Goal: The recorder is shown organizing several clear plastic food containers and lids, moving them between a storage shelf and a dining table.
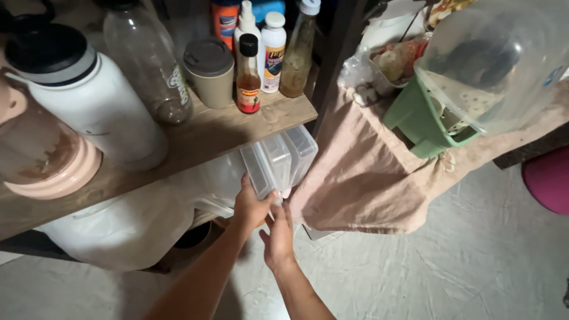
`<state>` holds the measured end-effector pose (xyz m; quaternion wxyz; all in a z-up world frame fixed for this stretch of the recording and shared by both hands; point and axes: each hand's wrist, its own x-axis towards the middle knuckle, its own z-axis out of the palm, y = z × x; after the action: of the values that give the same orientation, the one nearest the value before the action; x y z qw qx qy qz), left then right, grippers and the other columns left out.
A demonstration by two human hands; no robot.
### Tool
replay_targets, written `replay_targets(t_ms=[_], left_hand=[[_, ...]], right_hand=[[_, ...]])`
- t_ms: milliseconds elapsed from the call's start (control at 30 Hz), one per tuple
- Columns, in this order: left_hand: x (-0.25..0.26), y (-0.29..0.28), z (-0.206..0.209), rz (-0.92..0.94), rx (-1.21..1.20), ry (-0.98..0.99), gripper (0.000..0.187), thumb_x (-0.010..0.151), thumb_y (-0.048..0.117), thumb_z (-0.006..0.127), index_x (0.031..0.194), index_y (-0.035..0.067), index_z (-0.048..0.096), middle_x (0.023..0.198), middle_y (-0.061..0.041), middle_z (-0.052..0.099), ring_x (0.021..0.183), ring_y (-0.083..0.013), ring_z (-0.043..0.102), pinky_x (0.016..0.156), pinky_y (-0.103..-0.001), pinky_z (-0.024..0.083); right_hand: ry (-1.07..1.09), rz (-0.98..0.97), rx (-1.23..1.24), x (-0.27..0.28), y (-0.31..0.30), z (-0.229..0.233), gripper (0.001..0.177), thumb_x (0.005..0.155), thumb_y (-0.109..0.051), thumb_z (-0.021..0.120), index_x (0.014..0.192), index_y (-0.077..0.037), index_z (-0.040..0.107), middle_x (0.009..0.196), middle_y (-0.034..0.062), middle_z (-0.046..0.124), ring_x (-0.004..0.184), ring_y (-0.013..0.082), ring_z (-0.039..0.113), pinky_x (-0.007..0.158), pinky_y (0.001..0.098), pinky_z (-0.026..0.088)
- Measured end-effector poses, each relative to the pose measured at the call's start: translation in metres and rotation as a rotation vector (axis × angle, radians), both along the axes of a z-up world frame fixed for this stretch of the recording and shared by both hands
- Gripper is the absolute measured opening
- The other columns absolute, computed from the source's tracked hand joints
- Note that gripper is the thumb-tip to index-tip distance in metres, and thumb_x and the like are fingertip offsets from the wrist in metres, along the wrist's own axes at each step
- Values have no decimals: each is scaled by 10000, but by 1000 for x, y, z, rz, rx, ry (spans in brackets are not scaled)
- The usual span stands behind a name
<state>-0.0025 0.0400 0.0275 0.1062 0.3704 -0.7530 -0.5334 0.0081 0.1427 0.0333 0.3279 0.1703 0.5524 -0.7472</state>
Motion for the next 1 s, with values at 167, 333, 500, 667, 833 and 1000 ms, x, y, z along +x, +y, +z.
replay_targets(t_ms=[167,333,500,667,833,1000], left_hand=[[-13,-8,-20,68,-110,85,970,800,279,811,1572,40,275,1280,-283,647,1194,-405,648,997,-418,516],[-32,-36,-43,87,-249,292,932,791,287,850,1514,-27,352,1337,-291,618,1221,-398,642,993,-411,514],[-44,-36,-24,92,-183,254,910,722,246,851,1480,-5,414,1274,-261,644,1155,-401,642,956,-425,511],[-50,-54,-25,70,-133,196,719,756,297,844,1354,22,553,1237,-229,691,1143,-367,679,973,-419,523],[-48,-60,-46,-1,-206,232,702,769,306,870,1315,-14,565,1239,-246,671,1147,-374,663,970,-423,514],[-49,-59,-58,-177,337,144,620,799,322,776,1316,-6,678,1202,-168,766,1081,-310,728,875,-436,571]], right_hand=[[-14,140,-55,-14,-7,18,896,868,-706,338,1616,-219,268,1714,-32,209,1577,167,94,1191,634,-49],[53,204,-117,-39,-22,-17,941,910,-751,302,1620,-139,211,1730,20,182,1589,162,69,1217,574,-60],[209,111,-232,-48,-39,-43,897,953,-672,407,1612,-75,292,1687,69,301,1559,266,239,1269,473,61],[94,160,-81,-71,-36,-35,923,949,-721,331,1594,-62,305,1648,143,382,1556,272,235,1233,548,31],[44,150,-54,-68,-33,-29,958,917,-766,312,1584,-79,325,1657,124,376,1547,336,244,1215,620,69],[103,181,62,-66,-12,13,956,870,-792,361,1576,-149,377,1624,119,409,1523,375,280,1203,620,186]])
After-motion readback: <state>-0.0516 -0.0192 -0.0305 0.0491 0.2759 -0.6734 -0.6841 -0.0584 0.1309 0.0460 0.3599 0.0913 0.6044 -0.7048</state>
